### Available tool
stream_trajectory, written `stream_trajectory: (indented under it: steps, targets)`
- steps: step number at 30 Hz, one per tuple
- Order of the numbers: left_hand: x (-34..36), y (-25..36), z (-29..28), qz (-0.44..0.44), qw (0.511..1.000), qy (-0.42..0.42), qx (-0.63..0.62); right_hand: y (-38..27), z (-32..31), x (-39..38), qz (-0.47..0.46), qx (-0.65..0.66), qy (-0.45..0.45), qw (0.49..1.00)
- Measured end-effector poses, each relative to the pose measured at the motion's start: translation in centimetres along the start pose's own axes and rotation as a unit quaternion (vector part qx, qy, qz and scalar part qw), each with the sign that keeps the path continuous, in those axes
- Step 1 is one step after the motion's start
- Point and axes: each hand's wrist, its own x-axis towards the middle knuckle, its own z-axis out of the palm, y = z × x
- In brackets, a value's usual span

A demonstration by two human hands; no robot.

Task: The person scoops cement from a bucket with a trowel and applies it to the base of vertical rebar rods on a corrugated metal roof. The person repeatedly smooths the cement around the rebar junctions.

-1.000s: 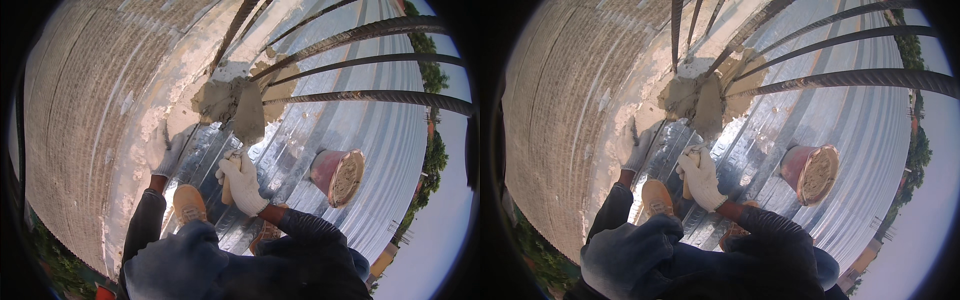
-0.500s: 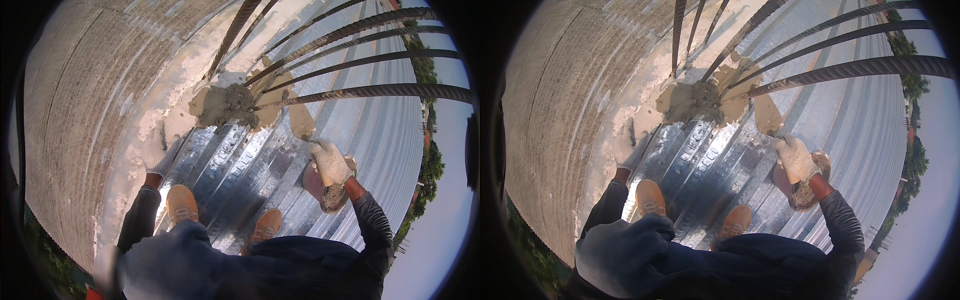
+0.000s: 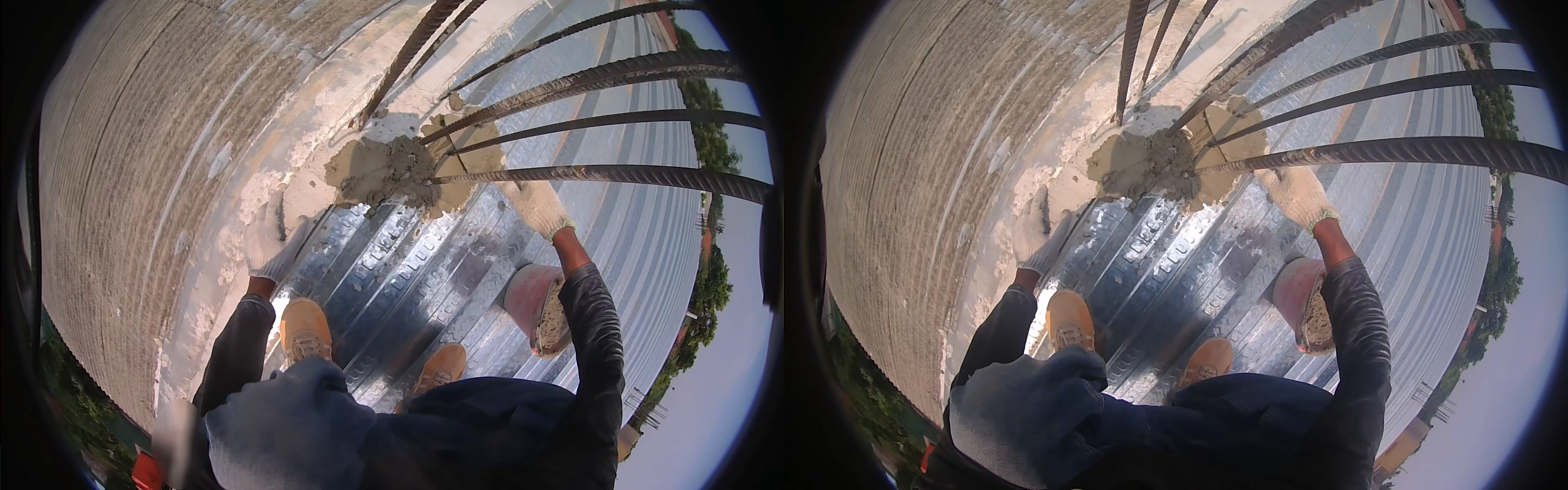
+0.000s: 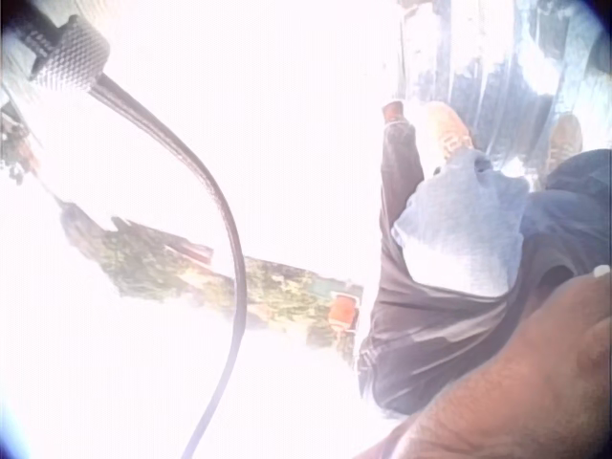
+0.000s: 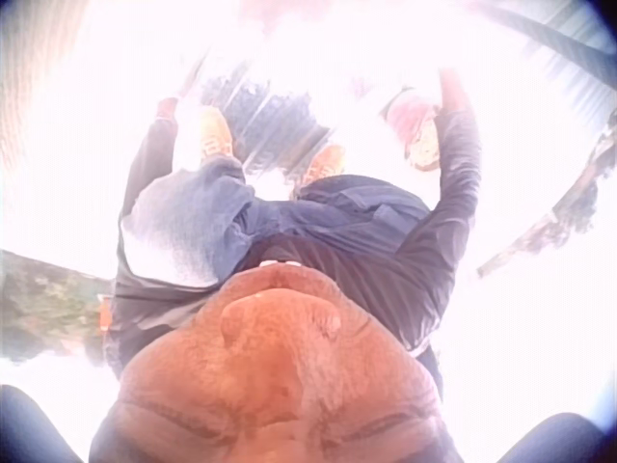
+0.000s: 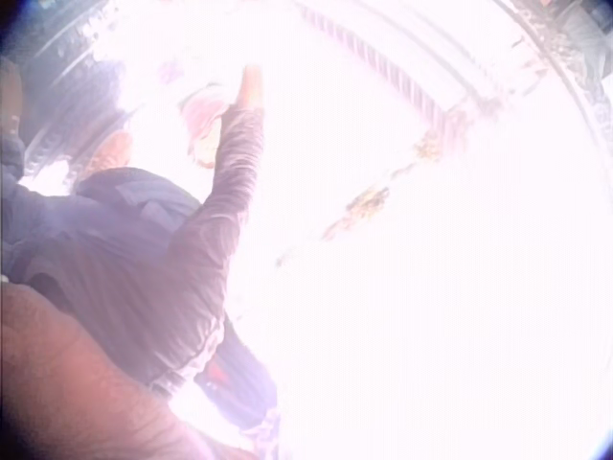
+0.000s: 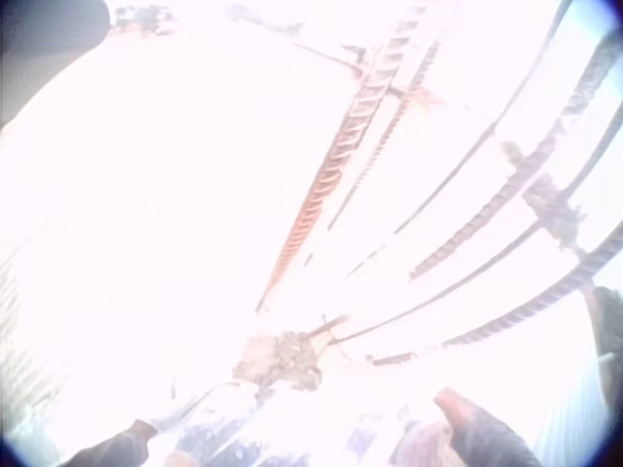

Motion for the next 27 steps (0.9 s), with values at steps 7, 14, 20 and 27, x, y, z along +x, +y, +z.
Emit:
stream_trajectory:
  steps: [7,14,20,27]
  targets:
    - [0.1,0.0,0.0,-0.01,1.0,-0.026,-0.005,2.8,5.0,-0.1,0.051,-0.048,0.027,0.997]
    - [0.2,1.3,-0.7,-0.014,0.999,-0.035,-0.017,3.2,6.1,-2.0,0.088,-0.073,0.039,0.993]
    - [0.1,0.5,-0.5,-0.02,0.999,-0.038,-0.008,3.1,6.6,-2.4,0.102,-0.069,0.04,0.992]
    - [-0.1,0.5,-0.8,-0.016,0.999,-0.046,-0.023,3.9,7.0,-4.8,0.141,0.027,0.068,0.987]
